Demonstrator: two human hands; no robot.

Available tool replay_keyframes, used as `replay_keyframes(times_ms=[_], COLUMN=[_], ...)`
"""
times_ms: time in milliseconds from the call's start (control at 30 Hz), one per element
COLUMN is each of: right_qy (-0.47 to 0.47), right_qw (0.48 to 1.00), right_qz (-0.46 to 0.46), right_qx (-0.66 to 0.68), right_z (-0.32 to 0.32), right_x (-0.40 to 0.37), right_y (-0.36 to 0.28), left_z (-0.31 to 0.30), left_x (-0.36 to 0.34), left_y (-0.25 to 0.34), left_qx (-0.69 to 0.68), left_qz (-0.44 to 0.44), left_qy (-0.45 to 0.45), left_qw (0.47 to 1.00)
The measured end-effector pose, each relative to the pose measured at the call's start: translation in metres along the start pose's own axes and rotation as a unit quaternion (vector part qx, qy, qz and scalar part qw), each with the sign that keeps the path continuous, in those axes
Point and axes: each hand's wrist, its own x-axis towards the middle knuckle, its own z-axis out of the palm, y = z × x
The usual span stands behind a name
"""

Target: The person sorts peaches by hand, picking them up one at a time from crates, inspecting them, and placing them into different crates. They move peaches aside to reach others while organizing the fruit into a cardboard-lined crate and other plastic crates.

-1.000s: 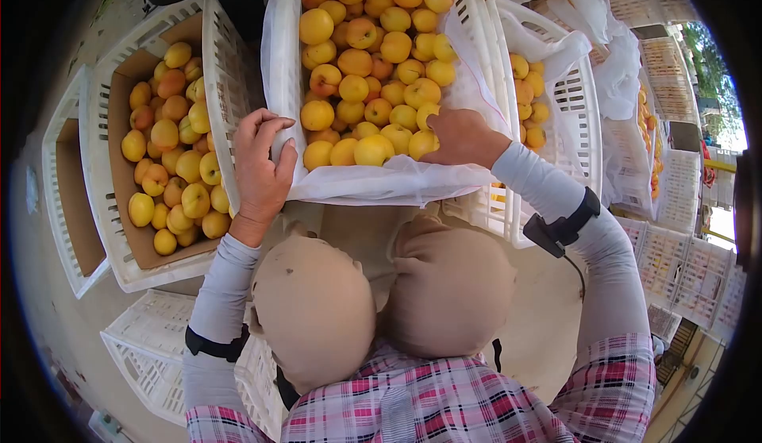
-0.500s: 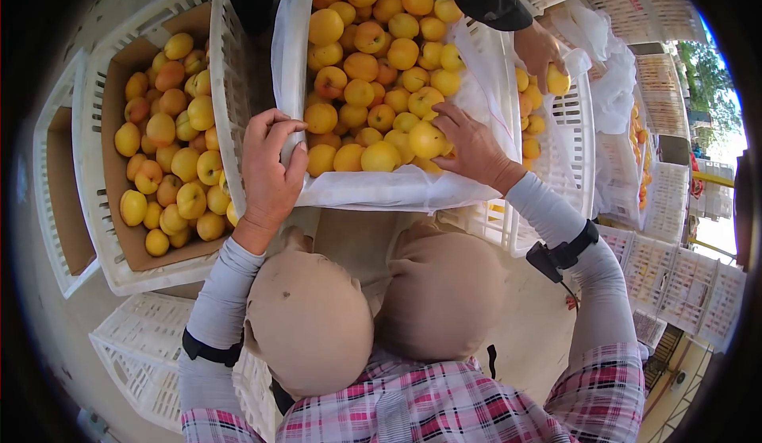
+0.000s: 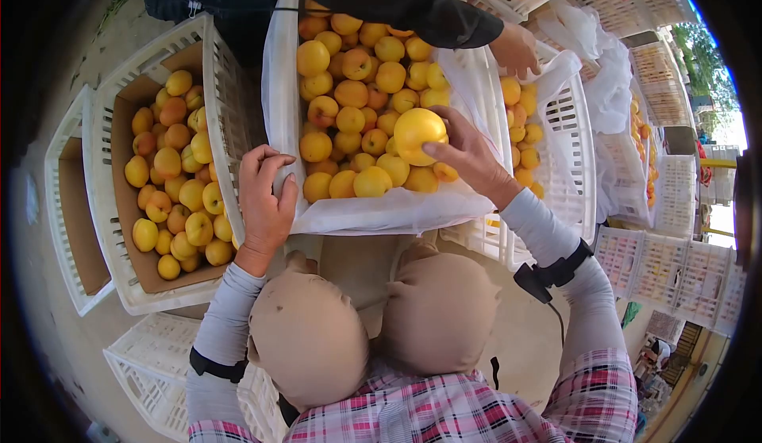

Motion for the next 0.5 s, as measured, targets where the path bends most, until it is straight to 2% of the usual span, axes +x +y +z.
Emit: replay_keyframes(times_ms=[33, 67, 100, 167, 200, 233, 300, 333, 400, 500], right_qy=[-0.028, -0.11, -0.11, -0.145, -0.027, -0.028, -0.101, -0.104, -0.2, -0.21], right_qw=[0.949, 0.9, 0.902, 0.813, 0.846, 0.846, 0.789, 0.789, 0.756, 0.745], right_qz=[0.109, 0.142, 0.137, 0.167, 0.216, 0.215, 0.194, 0.196, 0.166, 0.167], right_qx=[0.293, 0.396, 0.395, 0.538, 0.487, 0.488, 0.573, 0.573, 0.6, 0.611], right_z=[-0.001, -0.013, -0.016, -0.016, -0.004, -0.005, -0.007, -0.008, -0.011, -0.007], right_x=[0.0, 0.003, 0.006, 0.009, 0.01, 0.01, 0.012, 0.013, 0.014, 0.014], right_y=[-0.003, 0.01, 0.009, 0.007, -0.004, -0.002, 0.009, 0.014, 0.022, 0.023], left_z=[0.0, 0.0, 0.0, 0.0, 0.0, 0.0, -0.001, -0.001, 0.0, 0.0], left_x=[0.0, 0.0, 0.0, -0.001, 0.0, 0.0, -0.001, -0.001, -0.001, -0.001], left_y=[0.0, 0.0, 0.0, 0.0, 0.0, 0.0, 0.0, 0.0, 0.001, -0.002], left_qx=[0.001, 0.002, 0.003, 0.008, 0.013, 0.014, 0.013, 0.014, -0.002, 0.004], left_qz=[0.005, 0.0, -0.005, 0.002, 0.005, 0.007, 0.009, 0.006, 0.005, 0.005], left_qy=[0.003, 0.0, -0.004, -0.002, -0.001, -0.001, 0.001, 0.003, 0.009, 0.009], left_qw=[1.0, 1.0, 1.0, 1.0, 1.0, 1.0, 1.0, 1.0, 1.0, 1.0])
